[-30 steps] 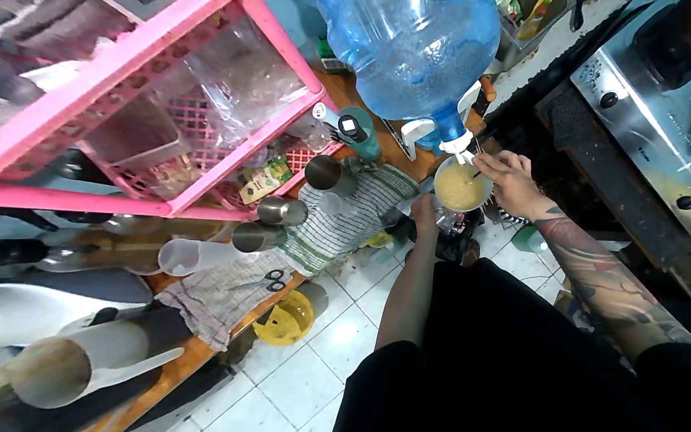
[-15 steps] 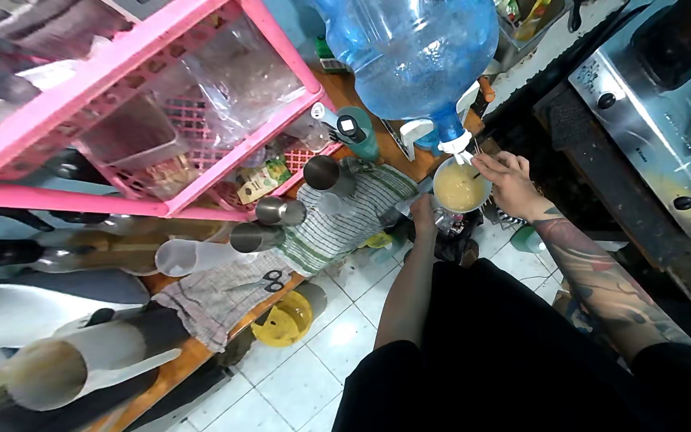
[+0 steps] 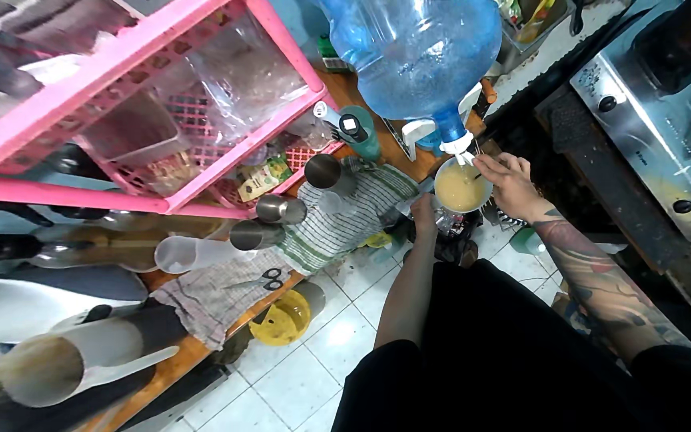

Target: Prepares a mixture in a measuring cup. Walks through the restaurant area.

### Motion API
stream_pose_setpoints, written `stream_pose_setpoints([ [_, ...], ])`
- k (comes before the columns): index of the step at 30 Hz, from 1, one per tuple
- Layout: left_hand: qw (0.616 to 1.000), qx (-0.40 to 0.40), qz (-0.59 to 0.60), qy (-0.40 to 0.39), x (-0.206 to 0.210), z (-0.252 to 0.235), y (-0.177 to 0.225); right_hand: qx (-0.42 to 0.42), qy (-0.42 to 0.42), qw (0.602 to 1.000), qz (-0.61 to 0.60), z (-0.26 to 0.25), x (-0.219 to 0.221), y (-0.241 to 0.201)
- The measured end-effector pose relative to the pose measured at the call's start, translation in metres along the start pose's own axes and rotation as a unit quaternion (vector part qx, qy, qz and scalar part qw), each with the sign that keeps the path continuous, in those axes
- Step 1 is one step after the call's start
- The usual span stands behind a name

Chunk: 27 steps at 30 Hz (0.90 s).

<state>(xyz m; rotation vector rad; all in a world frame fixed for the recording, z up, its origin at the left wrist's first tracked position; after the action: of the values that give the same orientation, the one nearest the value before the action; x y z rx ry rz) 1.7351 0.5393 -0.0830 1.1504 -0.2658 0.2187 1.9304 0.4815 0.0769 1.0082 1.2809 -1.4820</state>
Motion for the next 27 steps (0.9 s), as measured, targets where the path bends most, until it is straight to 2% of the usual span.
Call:
stream_pose_setpoints([
  [27, 1.000, -0.012, -0.010, 0.011, -0.0001, -0.0042, -0.0006, -0.003, 0.003, 1.000, 0.010, -0.0015, -0.0002, 0.0013],
])
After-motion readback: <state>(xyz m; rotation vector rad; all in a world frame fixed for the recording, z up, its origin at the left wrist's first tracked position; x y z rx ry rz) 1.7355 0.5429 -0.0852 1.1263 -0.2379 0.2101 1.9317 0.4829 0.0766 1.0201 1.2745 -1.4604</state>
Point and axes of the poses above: each hand's wrist, its own z-axis away from the middle knuckle, its own x-axis out of the palm, y = z × x, the point moved 6 cm from there along -z, towards the middle knuckle, and after that the axes turned 5 degrees about z, right-handed, at the moved point
